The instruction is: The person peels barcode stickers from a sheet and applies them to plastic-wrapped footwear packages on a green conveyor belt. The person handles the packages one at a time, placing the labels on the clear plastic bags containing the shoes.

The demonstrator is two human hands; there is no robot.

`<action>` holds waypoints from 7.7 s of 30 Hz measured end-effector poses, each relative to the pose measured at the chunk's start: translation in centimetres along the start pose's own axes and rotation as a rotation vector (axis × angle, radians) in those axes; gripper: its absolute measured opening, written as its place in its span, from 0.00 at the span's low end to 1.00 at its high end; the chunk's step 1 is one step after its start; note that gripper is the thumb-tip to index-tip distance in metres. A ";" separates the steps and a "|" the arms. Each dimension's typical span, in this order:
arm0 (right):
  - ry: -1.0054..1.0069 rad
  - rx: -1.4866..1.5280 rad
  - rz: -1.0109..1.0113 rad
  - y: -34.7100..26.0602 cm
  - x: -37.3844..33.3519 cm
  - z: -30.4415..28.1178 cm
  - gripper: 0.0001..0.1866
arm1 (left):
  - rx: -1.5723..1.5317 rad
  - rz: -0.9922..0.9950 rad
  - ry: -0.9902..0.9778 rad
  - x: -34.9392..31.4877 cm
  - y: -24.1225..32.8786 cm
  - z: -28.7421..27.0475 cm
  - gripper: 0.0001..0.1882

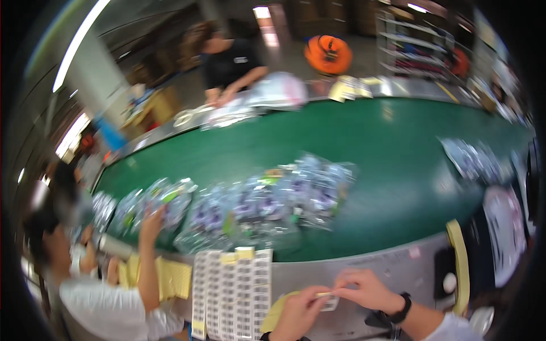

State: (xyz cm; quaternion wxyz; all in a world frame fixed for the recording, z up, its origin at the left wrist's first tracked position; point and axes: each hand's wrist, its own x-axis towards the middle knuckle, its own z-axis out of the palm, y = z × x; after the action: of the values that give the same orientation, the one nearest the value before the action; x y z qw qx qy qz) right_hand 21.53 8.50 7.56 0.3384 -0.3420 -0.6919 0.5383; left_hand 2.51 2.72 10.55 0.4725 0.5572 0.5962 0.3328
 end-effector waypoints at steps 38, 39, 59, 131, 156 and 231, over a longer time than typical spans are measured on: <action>0.937 0.519 0.287 14.1 20.6 -10.1 0.42 | -0.306 0.018 0.242 -1.1 -9.8 5.0 0.23; 0.914 0.543 0.311 14.2 19.3 -10.4 0.43 | -0.321 0.020 0.236 -1.1 -10.0 5.0 0.23; 0.709 0.117 0.476 15.5 21.8 -12.9 0.04 | -0.300 0.050 0.264 -0.9 -10.1 5.1 0.21; 0.180 -0.293 -0.237 0.8 -0.9 2.0 0.10 | -0.033 0.210 0.347 -1.3 -3.3 3.0 0.10; 0.177 -0.175 -0.144 1.0 -1.0 1.9 0.06 | 0.071 0.243 0.257 -1.0 -3.1 2.4 0.10; 0.364 0.470 0.003 -1.7 9.1 -7.0 0.10 | -0.478 -0.078 0.070 -0.7 -9.3 2.3 0.25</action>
State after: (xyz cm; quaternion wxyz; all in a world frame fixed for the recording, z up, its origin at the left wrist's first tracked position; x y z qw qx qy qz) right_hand 22.34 19.37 11.47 0.5259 -0.3460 -0.4759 0.6141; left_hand 1.33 0.28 1.39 0.5824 0.3943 0.5375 0.4652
